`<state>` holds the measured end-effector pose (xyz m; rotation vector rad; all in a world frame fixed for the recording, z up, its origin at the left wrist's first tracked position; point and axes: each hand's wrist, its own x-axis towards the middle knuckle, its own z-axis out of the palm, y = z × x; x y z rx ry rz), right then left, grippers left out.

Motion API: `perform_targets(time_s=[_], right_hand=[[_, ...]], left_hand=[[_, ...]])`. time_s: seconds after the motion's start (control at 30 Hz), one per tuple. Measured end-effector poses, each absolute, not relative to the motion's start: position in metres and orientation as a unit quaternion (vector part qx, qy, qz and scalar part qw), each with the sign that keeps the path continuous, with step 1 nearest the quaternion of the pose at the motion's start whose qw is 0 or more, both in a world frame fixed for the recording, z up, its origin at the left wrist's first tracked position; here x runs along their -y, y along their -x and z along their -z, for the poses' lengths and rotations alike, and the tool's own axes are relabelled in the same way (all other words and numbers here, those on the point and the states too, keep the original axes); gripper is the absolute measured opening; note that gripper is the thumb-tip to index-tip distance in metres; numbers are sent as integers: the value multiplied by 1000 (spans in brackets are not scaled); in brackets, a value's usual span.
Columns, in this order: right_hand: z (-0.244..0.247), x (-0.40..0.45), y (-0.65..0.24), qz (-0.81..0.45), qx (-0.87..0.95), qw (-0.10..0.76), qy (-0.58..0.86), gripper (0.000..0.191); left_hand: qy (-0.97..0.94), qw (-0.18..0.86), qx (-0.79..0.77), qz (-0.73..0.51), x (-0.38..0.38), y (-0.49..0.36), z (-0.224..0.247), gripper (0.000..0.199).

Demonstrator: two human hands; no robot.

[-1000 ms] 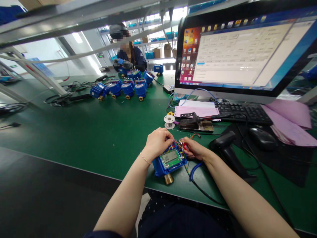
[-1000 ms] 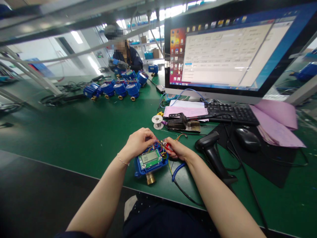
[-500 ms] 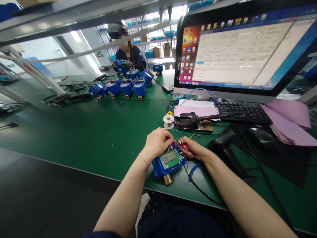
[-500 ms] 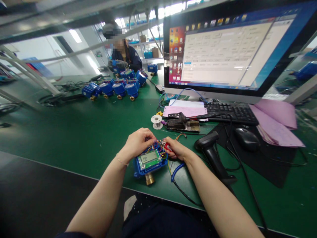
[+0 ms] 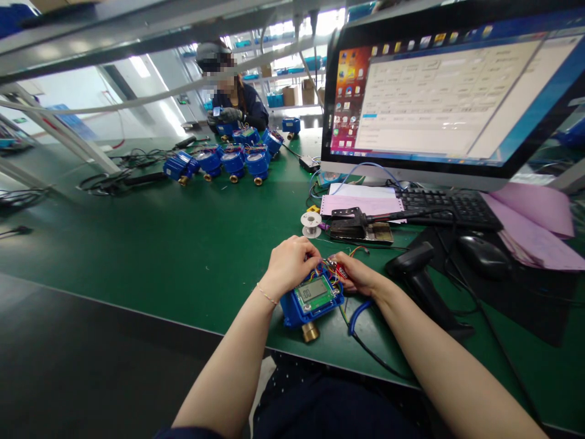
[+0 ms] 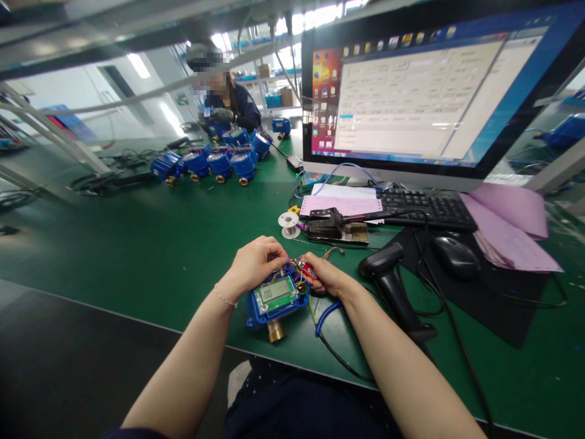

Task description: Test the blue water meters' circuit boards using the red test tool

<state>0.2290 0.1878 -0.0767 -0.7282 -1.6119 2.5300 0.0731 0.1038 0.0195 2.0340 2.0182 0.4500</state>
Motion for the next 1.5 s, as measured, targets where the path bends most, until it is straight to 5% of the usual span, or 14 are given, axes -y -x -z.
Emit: perform_targets(time_s=[0.8, 1.5], right_hand=[[71, -187, -228, -821, 504, 36, 266, 63], [78, -186, -229, -815, 517, 31, 260, 50]], left_hand=[[-696, 119, -693, -146, -103, -73, -22, 12], [-697, 122, -690, -151, -103, -73, -22, 12]])
